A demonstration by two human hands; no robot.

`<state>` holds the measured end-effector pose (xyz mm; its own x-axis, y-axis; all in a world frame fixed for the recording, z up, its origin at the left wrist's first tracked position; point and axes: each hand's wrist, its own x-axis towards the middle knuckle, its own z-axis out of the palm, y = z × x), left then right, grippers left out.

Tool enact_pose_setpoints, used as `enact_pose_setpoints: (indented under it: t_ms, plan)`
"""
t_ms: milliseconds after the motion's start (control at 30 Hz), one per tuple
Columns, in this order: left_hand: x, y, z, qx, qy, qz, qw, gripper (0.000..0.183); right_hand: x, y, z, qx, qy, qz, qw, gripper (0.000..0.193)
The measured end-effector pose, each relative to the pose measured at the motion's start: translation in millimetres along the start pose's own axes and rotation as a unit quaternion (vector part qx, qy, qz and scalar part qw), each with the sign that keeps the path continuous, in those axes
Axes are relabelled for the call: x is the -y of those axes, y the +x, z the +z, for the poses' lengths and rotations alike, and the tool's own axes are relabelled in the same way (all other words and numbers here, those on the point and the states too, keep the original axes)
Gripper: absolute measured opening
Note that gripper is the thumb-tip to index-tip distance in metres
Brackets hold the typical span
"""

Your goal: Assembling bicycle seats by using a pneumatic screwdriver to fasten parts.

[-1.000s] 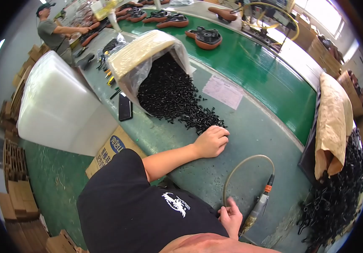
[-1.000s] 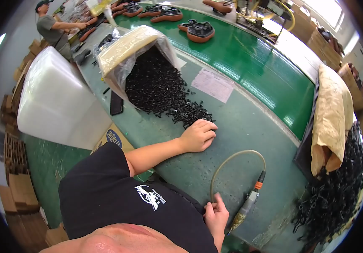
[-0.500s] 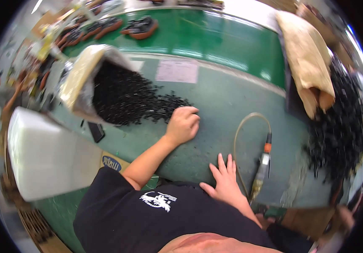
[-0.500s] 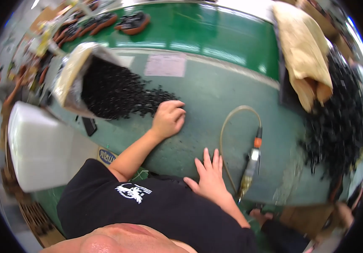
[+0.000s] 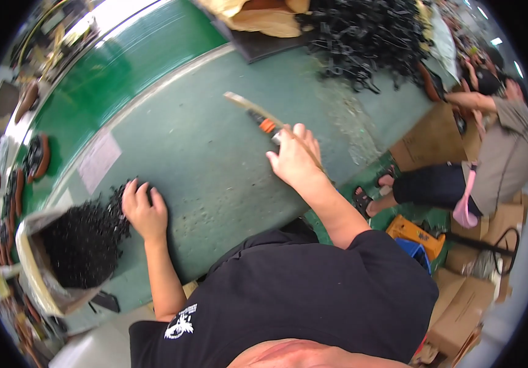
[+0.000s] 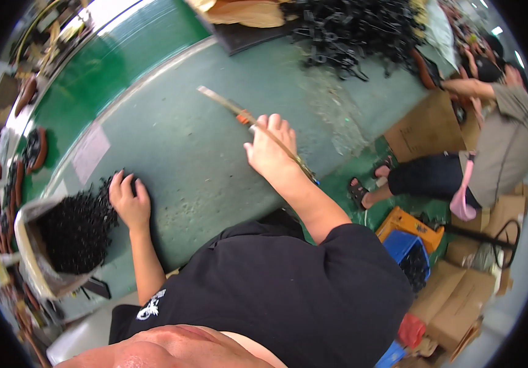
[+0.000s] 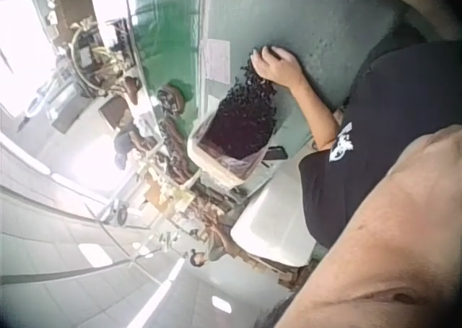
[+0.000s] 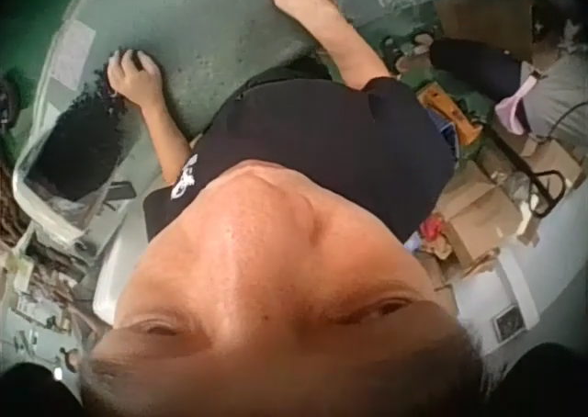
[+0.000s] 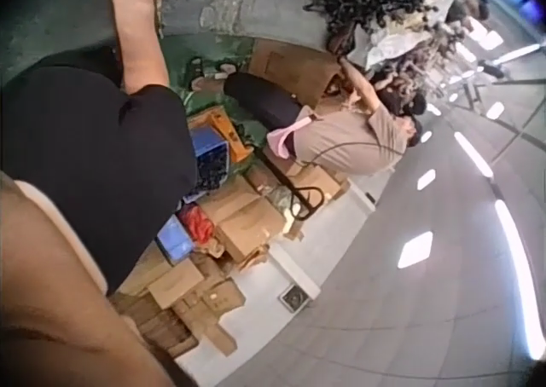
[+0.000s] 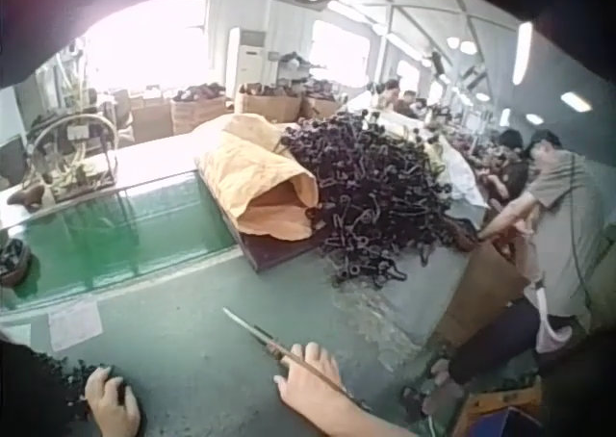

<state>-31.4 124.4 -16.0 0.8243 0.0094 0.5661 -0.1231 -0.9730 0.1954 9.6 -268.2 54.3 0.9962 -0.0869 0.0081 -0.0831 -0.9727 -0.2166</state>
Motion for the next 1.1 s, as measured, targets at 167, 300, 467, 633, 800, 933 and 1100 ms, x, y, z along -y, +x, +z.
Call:
enact_pose_setpoints:
  t_ms: [167,300,467,633,800,933,1100]
  plan:
    - [28,2,-13,0.019,0.112,-0.03,0.993,0.044,-20,1,10,-0.025,-0.019,-0.044,0.999,0.046]
    - [52,5,-9,0.031,0.078,-0.053,0.995,0.055,-22,-4,15,-0.066,-0.003,-0.044,0.997,0.045]
    - [57,4,5,0.047,0.071,-0.059,0.995,0.052,-24,-7,18,-0.121,0.03,-0.064,0.99,0.045]
    - [57,4,5,0.043,0.103,-0.06,0.992,0.047,-23,-8,21,-0.148,0.012,-0.077,0.986,0.042]
    - [48,7,4,0.045,0.105,-0.077,0.991,0.046,-24,-10,19,-0.166,0.016,-0.079,0.983,0.041]
    - [49,4,4,0.048,0.106,-0.076,0.99,0.047,-23,-11,19,-0.183,0.016,-0.082,0.98,0.041]
    - [53,3,5,0.052,0.106,-0.073,0.99,0.048,-23,-11,23,-0.186,0.006,-0.082,0.979,0.038]
